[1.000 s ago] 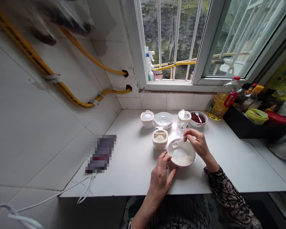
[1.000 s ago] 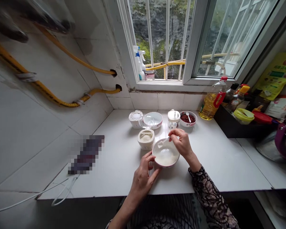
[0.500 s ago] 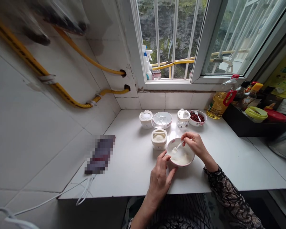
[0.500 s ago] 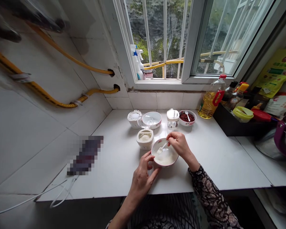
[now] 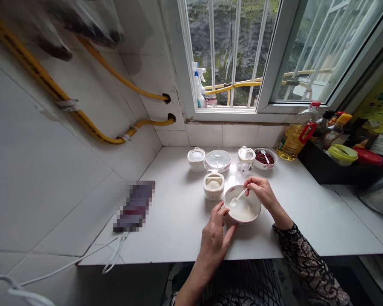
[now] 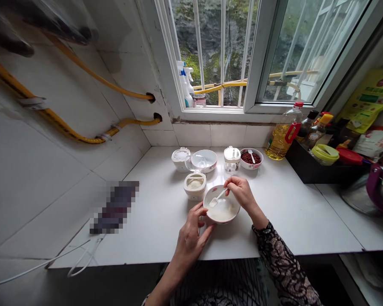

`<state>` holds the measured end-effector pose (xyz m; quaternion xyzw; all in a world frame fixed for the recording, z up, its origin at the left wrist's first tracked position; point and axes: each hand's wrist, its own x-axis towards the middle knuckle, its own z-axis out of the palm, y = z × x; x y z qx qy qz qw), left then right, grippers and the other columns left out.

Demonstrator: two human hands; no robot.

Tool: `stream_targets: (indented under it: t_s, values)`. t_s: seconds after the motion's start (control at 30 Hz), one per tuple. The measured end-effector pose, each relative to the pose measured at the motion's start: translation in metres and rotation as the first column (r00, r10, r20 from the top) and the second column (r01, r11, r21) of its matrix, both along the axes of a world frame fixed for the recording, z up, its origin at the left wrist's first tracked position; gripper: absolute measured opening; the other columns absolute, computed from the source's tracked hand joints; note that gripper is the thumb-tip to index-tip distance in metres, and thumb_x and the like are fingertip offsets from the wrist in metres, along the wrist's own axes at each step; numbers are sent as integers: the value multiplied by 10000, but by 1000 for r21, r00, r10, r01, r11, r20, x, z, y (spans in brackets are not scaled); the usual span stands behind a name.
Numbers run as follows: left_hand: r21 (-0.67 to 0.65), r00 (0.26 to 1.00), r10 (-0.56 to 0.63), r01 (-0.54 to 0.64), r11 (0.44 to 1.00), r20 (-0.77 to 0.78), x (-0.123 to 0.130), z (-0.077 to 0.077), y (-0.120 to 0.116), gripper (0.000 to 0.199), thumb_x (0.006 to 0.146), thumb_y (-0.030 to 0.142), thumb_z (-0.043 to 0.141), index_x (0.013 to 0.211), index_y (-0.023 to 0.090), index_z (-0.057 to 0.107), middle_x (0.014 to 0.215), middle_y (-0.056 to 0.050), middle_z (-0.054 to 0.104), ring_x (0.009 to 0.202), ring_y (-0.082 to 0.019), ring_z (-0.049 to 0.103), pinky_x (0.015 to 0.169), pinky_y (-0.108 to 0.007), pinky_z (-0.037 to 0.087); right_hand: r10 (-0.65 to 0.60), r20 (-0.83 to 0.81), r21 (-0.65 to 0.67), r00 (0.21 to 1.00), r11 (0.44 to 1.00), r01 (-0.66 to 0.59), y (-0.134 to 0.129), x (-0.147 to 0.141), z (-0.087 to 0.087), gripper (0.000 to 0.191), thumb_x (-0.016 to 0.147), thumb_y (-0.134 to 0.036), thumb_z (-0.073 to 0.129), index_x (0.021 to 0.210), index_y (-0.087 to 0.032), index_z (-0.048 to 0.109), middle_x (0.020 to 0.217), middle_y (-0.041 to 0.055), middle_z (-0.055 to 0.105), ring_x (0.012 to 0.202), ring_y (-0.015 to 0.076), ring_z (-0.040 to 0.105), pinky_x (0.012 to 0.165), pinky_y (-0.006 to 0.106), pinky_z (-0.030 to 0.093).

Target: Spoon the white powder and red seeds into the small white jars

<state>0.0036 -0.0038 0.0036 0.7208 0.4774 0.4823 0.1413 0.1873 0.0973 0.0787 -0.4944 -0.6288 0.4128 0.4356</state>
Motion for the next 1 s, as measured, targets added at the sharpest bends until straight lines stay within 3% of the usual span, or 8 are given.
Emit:
stream_targets:
  t_s: [0.13, 0.23, 0.3, 0.37, 0.43, 0.5, 0.83, 1.0]
  values:
    - [-4, 1000, -3, 3, 1000, 2, 0, -2, 0, 398, 901, 174, 617, 1262, 241, 464, 1349, -135, 550, 1154, -256, 647, 813, -354, 626, -18, 269, 266, 963, 962, -56, -3, -7, -4, 165, 705, -163, 492, 635, -230, 625, 548, -21, 645, 659, 189, 611, 1007, 422, 400]
    - [-6, 1000, -4, 4, 1000, -4, -1, -2, 1, 396, 906, 178, 612, 1266, 245, 462, 1345, -132, 552, 1149, -254, 651, 808, -352, 627, 38, 355, 294, 934, 944, -151, -6, -10, -6, 188, 720, -133, 487, 655, -235, 630, 537, -43, 647, 643, 177, 604, 1111, 463, 306]
    - [-8, 1000, -5, 5, 1000, -4, -1, -2, 1, 389, 907, 182, 609, 1262, 245, 462, 1346, -132, 552, 1126, -246, 660, 795, -344, 629, 77, 308, 248, 948, 956, -158, -6, -10, -4, 189, 730, -139, 485, 666, -230, 637, 535, -40, 657, 633, 173, 614, 1056, 432, 378]
    - [-14, 1000, -9, 9, 1000, -2, -1, -1, 1, 387, 909, 184, 606, 1263, 245, 461, 1352, -134, 547, 1109, -238, 666, 784, -338, 629, 81, 195, 161, 977, 981, -113, -5, -7, -2, 171, 724, -170, 490, 666, -220, 642, 537, -23, 666, 618, 176, 624, 889, 368, 479]
    - [-17, 1000, -9, 9, 1000, 0, -1, 0, 1, 390, 908, 181, 602, 1266, 246, 461, 1355, -134, 546, 1111, -237, 666, 779, -335, 629, 58, 65, 51, 996, 997, -62, -4, -4, 1, 149, 705, -212, 506, 659, -209, 647, 525, -12, 657, 577, 175, 616, 711, 312, 492]
    - [-12, 1000, -3, 3, 1000, 2, 0, 0, 1, 393, 903, 176, 603, 1265, 244, 465, 1351, -135, 551, 1122, -240, 663, 774, -334, 629, 34, -35, -27, 999, 999, -35, -3, -2, 3, 137, 683, -243, 523, 644, -203, 648, 509, -14, 642, 530, 165, 595, 645, 293, 473]
    - [1, 1000, 10, -10, 1000, -24, 0, 2, 1, 392, 888, 167, 612, 1245, 241, 469, 1339, -131, 565, 1151, -252, 657, 779, -336, 627, -15, -194, -135, 981, 991, -12, 0, -1, 7, 122, 622, -261, 566, 604, -190, 663, 511, -12, 632, 530, 149, 565, 703, 304, 473]
    - [8, 1000, 15, -15, 1000, -21, 0, 1, 1, 388, 887, 168, 610, 1241, 242, 469, 1339, -131, 564, 1146, -254, 660, 779, -338, 628, -81, -212, -51, 974, 996, 72, 4, -5, 9, 112, 682, -280, 573, 684, -196, 646, 533, -9, 624, 597, 180, 605, 752, 339, 491]
